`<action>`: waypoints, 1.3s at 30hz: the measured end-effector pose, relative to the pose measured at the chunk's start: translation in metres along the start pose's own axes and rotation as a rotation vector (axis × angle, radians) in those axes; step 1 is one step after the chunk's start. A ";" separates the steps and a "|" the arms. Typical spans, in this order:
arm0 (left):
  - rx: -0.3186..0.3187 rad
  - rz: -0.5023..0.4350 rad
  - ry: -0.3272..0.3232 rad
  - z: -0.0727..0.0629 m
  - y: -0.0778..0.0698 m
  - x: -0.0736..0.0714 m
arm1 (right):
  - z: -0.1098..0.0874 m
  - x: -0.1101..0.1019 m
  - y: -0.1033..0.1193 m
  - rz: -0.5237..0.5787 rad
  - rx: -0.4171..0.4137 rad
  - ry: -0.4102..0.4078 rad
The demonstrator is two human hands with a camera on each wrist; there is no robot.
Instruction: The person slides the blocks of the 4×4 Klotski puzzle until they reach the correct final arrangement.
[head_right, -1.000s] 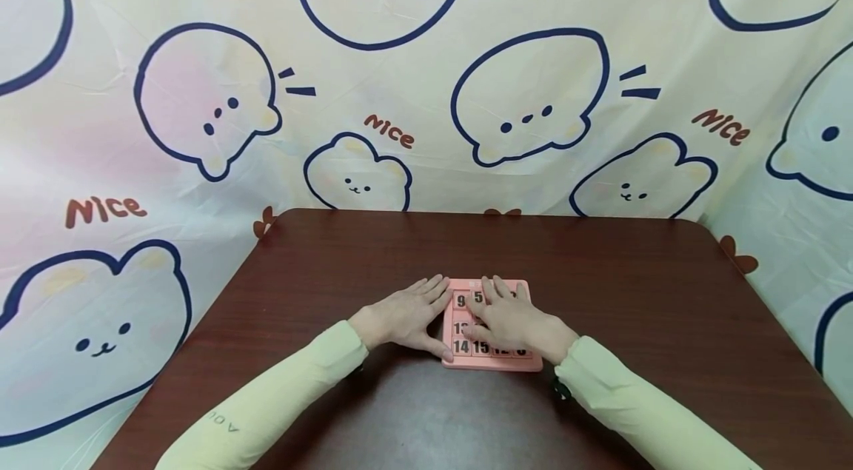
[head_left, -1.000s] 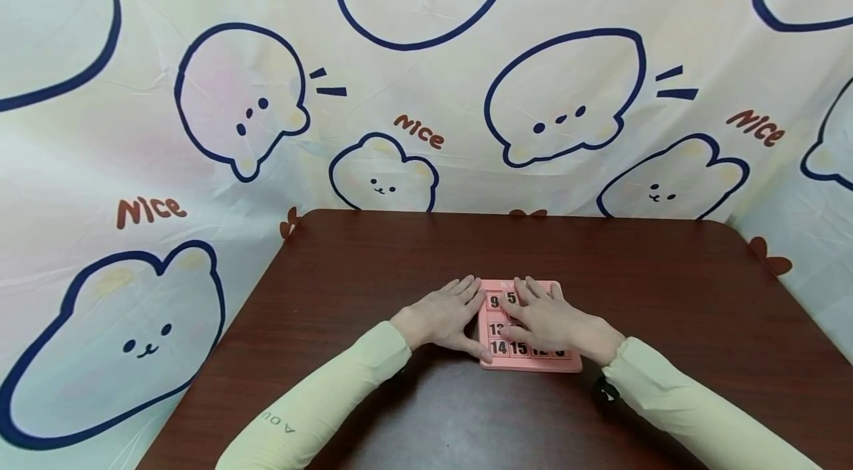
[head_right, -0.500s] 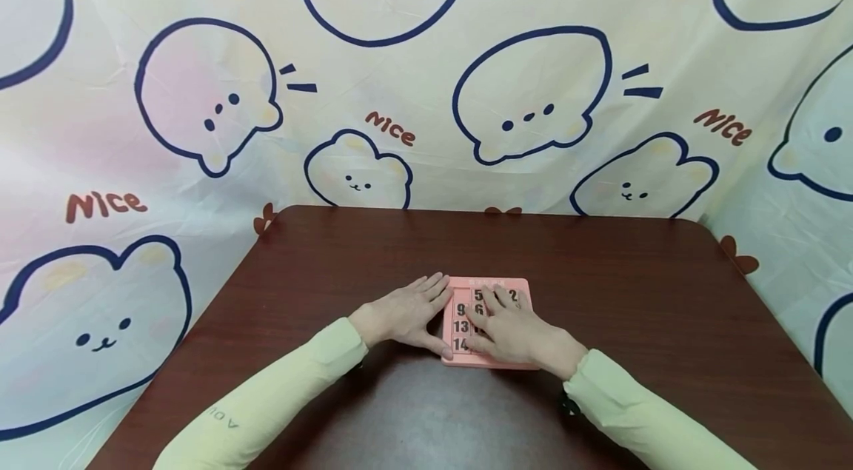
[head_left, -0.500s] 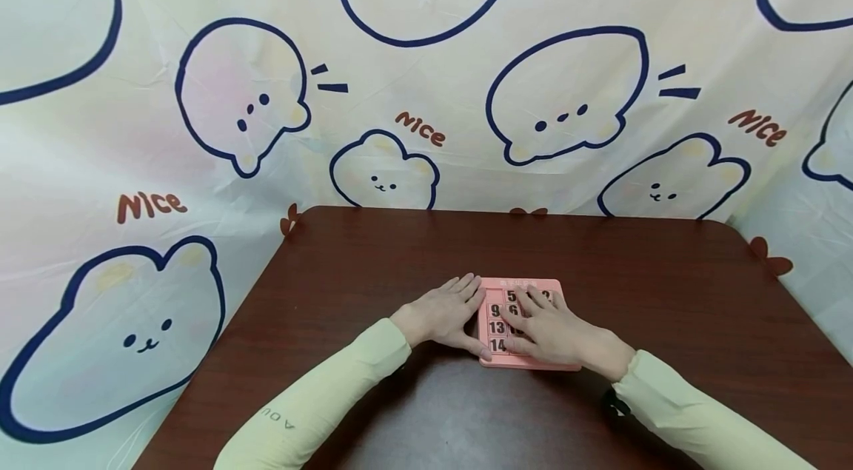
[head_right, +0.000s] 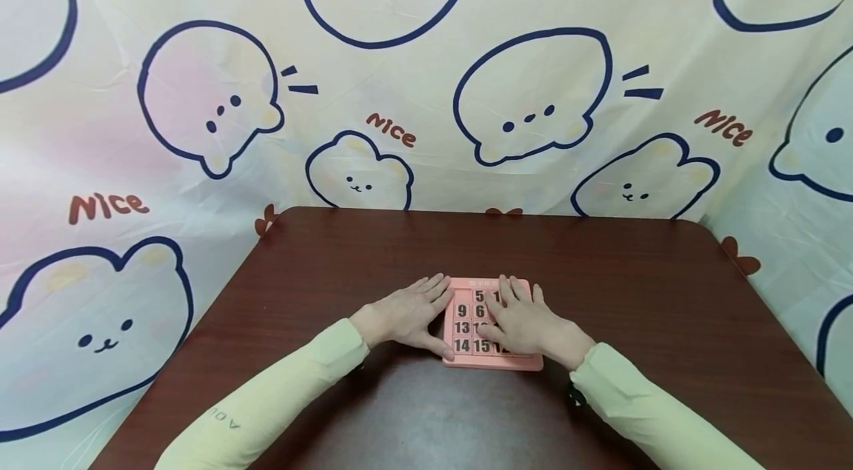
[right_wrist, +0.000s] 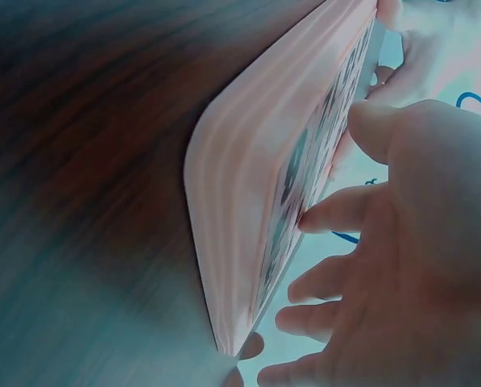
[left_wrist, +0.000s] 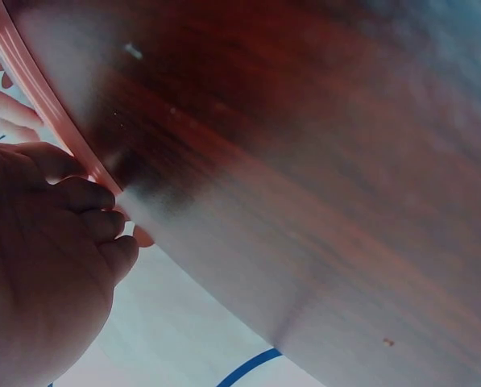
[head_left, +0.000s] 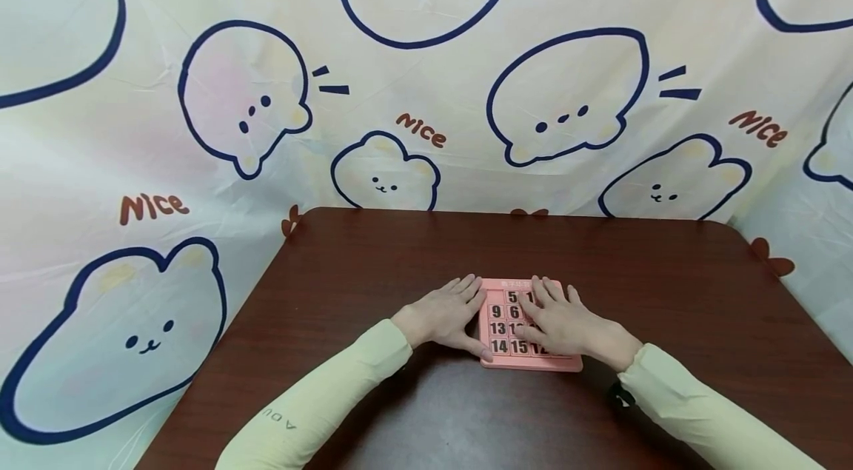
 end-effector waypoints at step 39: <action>0.007 0.009 0.000 0.001 -0.001 0.000 | -0.009 -0.006 -0.023 0.002 0.067 -0.006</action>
Point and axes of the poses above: each hand's wrist, its own z-axis towards the middle knuckle, its own x-axis out of the palm, y = z × x, the point moved 5 cm from there along z, towards the middle knuckle, and after that the axes turned 15 degrees about -y, right-handed, at the moved point
